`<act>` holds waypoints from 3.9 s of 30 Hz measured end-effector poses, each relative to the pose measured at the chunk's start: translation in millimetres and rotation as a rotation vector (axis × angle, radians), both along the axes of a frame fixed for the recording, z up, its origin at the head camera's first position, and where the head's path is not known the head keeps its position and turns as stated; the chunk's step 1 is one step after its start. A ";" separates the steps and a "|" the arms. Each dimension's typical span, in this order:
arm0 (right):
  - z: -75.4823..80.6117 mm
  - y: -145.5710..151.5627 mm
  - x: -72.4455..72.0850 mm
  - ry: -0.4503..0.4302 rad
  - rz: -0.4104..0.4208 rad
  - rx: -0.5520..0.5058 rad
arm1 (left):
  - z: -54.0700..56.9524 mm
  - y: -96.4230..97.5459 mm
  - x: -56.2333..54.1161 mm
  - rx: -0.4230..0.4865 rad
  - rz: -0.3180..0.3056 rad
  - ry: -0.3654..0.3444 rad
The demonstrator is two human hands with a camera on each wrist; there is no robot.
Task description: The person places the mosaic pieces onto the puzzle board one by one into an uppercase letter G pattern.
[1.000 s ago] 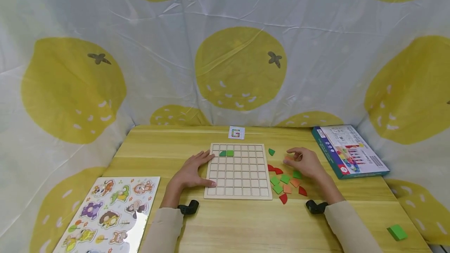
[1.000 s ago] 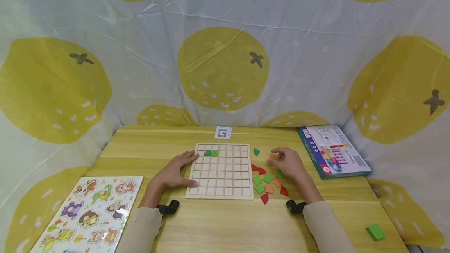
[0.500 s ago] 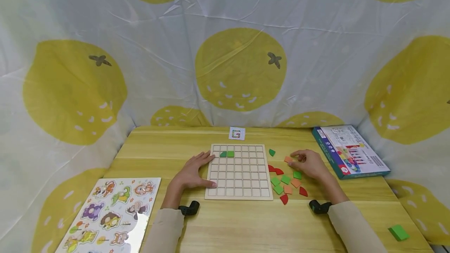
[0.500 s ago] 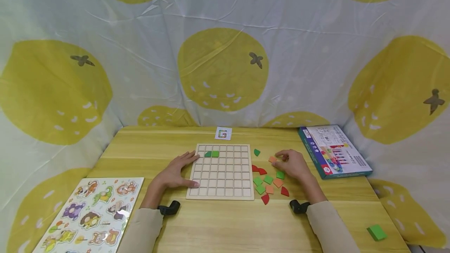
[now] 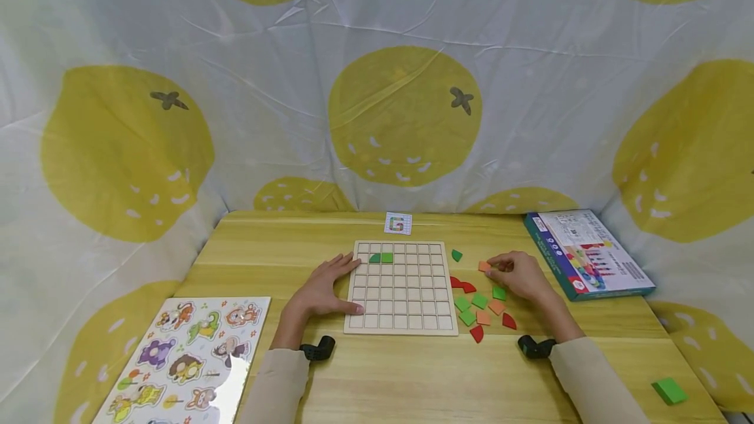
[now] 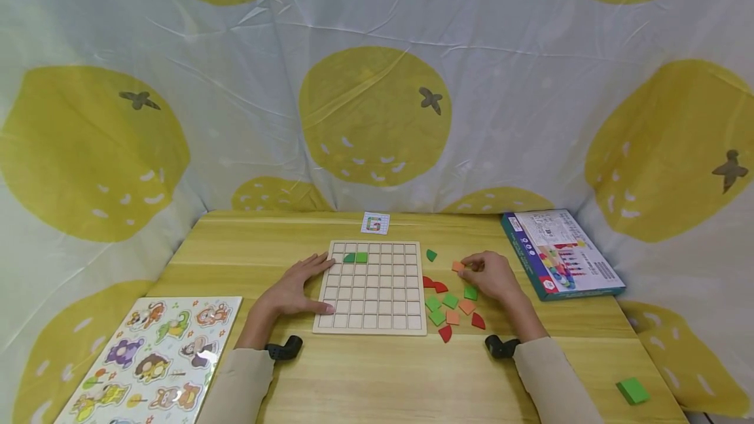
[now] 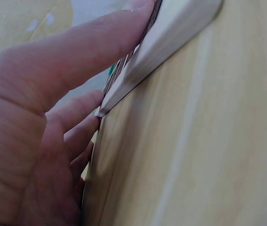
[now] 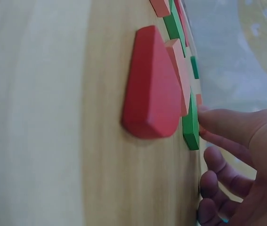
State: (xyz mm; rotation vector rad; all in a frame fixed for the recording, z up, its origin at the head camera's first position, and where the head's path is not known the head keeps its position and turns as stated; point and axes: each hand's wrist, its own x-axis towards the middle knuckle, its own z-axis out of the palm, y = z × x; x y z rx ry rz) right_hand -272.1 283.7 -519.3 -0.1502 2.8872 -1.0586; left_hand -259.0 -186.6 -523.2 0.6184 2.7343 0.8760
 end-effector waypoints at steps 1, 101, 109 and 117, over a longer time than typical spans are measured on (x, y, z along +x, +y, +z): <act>0.6 -0.5 0.1 0.002 0.000 -0.003 | 0.3 0.0 0.3 0.000 0.001 -0.002; 11.5 -169.2 -30.5 -0.023 0.175 -0.099 | 2.1 1.3 0.7 0.018 0.031 -0.003; 18.2 -148.6 -25.5 -0.010 0.186 -0.111 | 1.5 1.0 -0.5 0.024 0.029 -0.003; 17.8 -118.3 -23.2 0.037 0.186 -0.104 | 2.7 1.2 0.3 0.030 0.023 -0.003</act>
